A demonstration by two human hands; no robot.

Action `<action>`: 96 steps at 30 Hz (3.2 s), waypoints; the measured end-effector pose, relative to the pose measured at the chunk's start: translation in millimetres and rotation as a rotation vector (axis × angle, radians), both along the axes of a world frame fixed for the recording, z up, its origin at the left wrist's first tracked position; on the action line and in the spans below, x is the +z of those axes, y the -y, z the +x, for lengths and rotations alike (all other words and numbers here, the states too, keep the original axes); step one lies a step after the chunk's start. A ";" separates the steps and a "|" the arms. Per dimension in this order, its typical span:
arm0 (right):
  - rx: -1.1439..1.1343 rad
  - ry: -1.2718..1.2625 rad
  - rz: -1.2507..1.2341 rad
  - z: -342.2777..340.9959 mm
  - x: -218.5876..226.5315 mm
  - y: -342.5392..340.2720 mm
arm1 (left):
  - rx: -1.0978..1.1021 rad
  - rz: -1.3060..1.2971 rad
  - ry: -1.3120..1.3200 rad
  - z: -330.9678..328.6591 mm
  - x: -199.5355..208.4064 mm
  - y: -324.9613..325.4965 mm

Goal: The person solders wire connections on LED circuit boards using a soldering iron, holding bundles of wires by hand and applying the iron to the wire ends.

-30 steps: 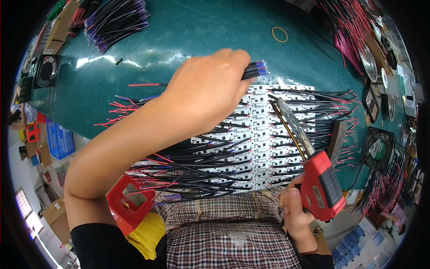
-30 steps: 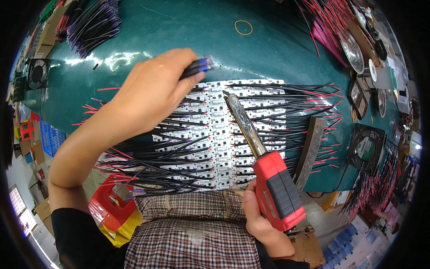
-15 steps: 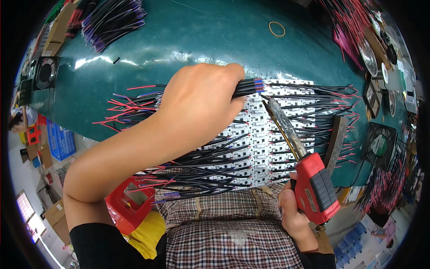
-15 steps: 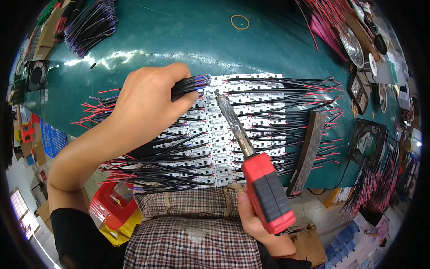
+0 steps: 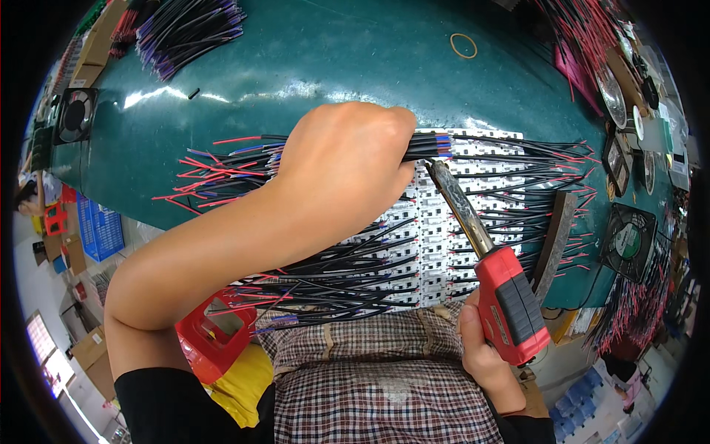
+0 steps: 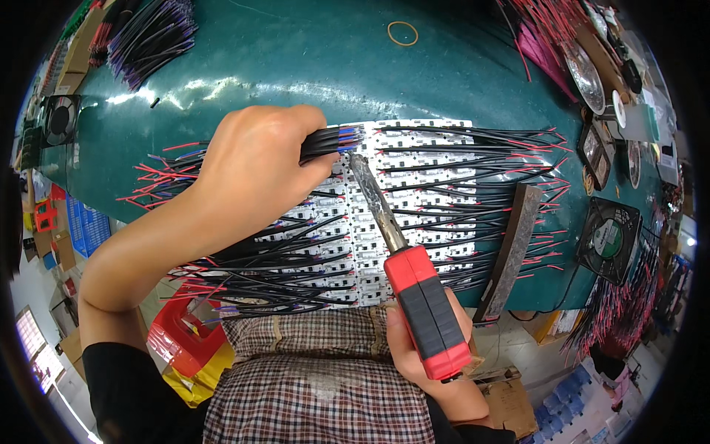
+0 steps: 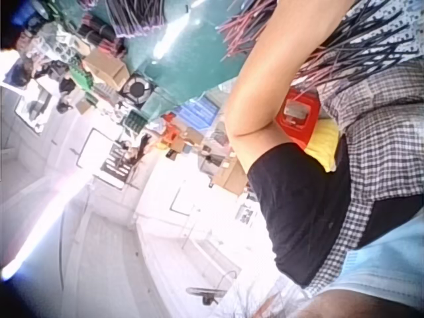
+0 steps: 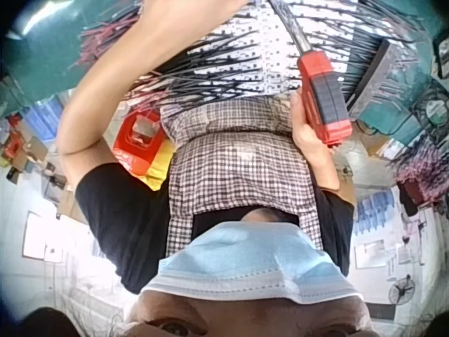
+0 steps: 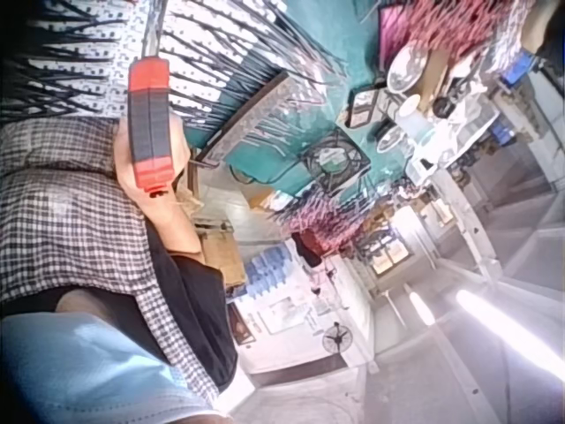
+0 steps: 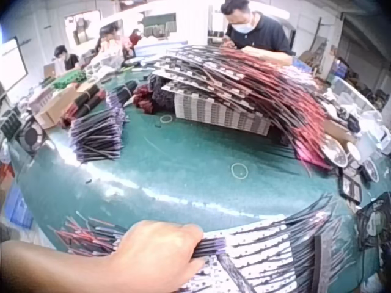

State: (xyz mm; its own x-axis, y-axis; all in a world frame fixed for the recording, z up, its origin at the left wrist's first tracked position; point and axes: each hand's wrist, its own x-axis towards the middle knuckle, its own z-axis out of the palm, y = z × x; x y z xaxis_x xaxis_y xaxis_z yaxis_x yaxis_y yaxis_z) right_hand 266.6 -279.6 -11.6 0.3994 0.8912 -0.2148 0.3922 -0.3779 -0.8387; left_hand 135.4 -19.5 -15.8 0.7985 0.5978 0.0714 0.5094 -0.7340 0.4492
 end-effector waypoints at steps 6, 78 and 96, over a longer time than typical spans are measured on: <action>-0.105 -0.044 -0.048 -4.5 -1.7 2.4 | -0.008 -0.015 -0.049 5.1 3.7 -1.1; -0.135 -0.102 -0.070 -3.6 -12.1 31.8 | -0.047 -0.021 -0.099 6.4 3.7 1.3; 0.056 0.118 -0.149 3.5 -5.6 50.1 | -0.010 -0.156 0.007 -9.0 14.7 13.3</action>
State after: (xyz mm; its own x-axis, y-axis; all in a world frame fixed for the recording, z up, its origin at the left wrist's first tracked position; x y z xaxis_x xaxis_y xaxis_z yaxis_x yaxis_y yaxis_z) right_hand 270.1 -329.7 -17.2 0.3803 0.8747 -0.3004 0.5083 -0.4691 -0.7223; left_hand 126.3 -32.8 -1.1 0.8041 0.5943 -0.0158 0.4989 -0.6601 0.5616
